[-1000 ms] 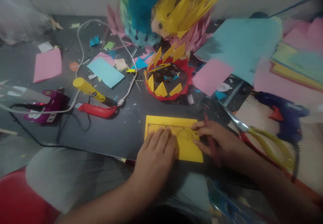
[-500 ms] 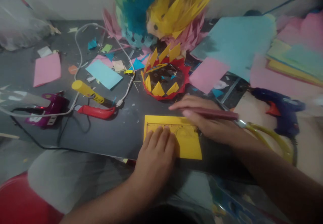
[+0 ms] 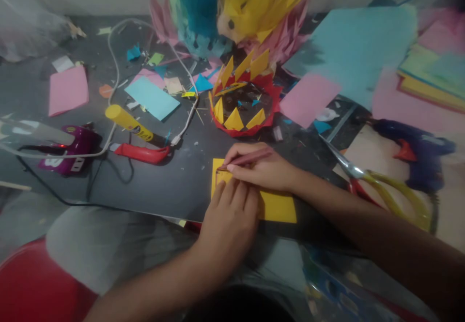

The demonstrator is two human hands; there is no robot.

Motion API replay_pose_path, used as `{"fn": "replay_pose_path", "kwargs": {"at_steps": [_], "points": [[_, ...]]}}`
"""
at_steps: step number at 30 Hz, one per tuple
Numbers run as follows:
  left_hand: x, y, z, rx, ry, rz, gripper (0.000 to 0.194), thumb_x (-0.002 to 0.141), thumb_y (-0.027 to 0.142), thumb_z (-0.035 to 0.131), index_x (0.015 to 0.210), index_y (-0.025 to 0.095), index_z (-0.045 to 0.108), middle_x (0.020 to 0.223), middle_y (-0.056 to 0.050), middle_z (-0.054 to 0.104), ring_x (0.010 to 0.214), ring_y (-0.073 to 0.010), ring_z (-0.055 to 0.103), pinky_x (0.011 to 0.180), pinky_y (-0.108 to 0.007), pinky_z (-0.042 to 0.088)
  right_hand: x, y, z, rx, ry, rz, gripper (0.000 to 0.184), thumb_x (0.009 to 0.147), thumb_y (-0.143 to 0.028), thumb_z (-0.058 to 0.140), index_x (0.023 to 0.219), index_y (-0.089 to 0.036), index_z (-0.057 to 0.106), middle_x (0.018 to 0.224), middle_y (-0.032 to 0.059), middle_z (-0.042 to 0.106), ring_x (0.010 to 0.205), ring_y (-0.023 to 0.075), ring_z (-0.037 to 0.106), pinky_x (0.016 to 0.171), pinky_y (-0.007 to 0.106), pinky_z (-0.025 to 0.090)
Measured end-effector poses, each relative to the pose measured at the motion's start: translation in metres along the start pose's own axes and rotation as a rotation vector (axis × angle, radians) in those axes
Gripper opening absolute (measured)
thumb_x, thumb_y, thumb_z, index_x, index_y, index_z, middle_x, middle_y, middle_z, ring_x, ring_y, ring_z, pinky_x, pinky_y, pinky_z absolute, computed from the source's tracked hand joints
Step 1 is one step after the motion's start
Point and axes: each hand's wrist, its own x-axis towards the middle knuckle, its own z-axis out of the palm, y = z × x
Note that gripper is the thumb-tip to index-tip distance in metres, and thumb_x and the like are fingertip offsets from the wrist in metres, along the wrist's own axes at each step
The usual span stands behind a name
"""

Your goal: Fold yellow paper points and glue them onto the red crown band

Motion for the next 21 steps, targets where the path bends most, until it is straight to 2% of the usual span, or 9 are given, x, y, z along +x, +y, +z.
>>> {"fn": "replay_pose_path", "kwargs": {"at_steps": [8, 16, 21], "points": [[-0.002, 0.0, 0.001, 0.022, -0.008, 0.011, 0.036, 0.087, 0.019, 0.046, 0.121, 0.007, 0.048, 0.119, -0.016, 0.058, 0.115, -0.0292, 0.052, 0.098, -0.046, 0.043, 0.001, -0.002, -0.003, -0.03, -0.027, 0.039, 0.007, 0.074, -0.019, 0.056, 0.077, -0.014, 0.06, 0.063, -0.0031, 0.058, 0.054, 0.007, 0.046, 0.05, 0.019, 0.034], [-0.003, 0.0, 0.003, 0.062, 0.04, 0.033, 0.036, 0.087, 0.019, 0.048, 0.12, 0.006, 0.051, 0.125, -0.014, 0.057, 0.116, -0.0284, 0.052, 0.097, -0.043, 0.045, -0.004, -0.003, -0.019, -0.134, -0.058, 0.147, 0.011, 0.073, -0.025, 0.055, 0.072, -0.015, 0.06, 0.051, -0.0051, 0.051, 0.046, 0.0071, 0.042, 0.045, 0.02, 0.029], [-0.003, 0.0, 0.005, 0.057, 0.039, 0.023, 0.034, 0.087, 0.019, 0.047, 0.12, 0.008, 0.052, 0.127, -0.014, 0.056, 0.119, -0.0273, 0.05, 0.098, -0.043, 0.045, -0.013, -0.003, -0.029, -0.213, -0.016, 0.155, 0.012, 0.071, -0.027, 0.054, 0.069, -0.016, 0.058, 0.054, -0.0036, 0.053, 0.048, 0.008, 0.043, 0.048, 0.022, 0.03]]}}
